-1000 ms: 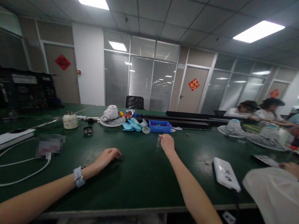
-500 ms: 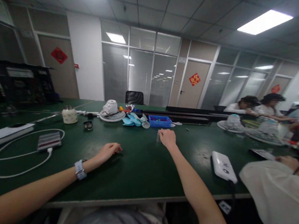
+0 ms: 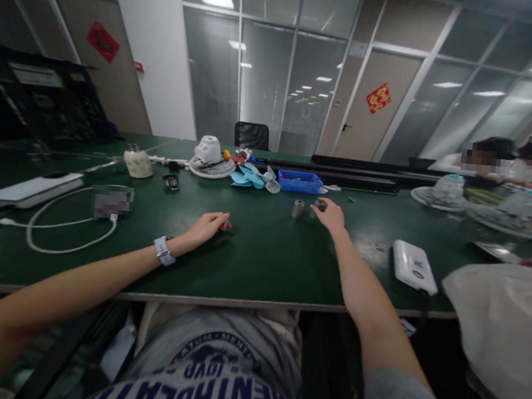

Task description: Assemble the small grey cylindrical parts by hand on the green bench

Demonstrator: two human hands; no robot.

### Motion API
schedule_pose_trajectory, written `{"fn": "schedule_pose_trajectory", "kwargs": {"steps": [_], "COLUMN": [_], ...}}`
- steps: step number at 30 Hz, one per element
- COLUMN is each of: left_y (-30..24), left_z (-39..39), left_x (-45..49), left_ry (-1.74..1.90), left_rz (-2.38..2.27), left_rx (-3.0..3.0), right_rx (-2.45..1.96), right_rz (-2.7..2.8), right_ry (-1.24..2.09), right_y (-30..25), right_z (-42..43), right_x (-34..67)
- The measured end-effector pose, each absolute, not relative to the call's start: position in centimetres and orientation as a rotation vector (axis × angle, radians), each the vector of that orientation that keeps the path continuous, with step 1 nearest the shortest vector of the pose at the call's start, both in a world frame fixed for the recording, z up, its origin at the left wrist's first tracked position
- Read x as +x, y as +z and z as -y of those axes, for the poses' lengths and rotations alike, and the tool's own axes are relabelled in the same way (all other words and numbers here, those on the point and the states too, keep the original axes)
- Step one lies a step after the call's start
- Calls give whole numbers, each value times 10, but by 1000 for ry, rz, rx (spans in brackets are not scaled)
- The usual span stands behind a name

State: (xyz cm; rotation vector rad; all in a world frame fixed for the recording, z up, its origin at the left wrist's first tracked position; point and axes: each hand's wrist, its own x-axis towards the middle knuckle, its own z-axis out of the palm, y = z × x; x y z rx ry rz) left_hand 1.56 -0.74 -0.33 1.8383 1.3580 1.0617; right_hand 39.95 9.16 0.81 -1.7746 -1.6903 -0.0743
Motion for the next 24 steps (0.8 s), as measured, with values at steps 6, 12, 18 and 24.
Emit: {"fn": "schedule_pose_trajectory", "kwargs": {"steps": [6,12,18,24], "left_y": [0,8,26,36], "left_z": [10,22,46,54], "left_x": [18,22,30,30], "left_ry": [1064,1119,1324,1197], "left_rz": [-1356,-1275,-1111,-1068], "left_rx": [1810,1803,1987,2074], "right_rx": [-1775,-1223,-856,-805], "right_rz": [1522,1645,1975,2076], "right_ry": [-232,218,727,648], "right_y": [25,43,21,12], "right_z": [-80,-23,38,47], "right_x": [385,304,225,222]}}
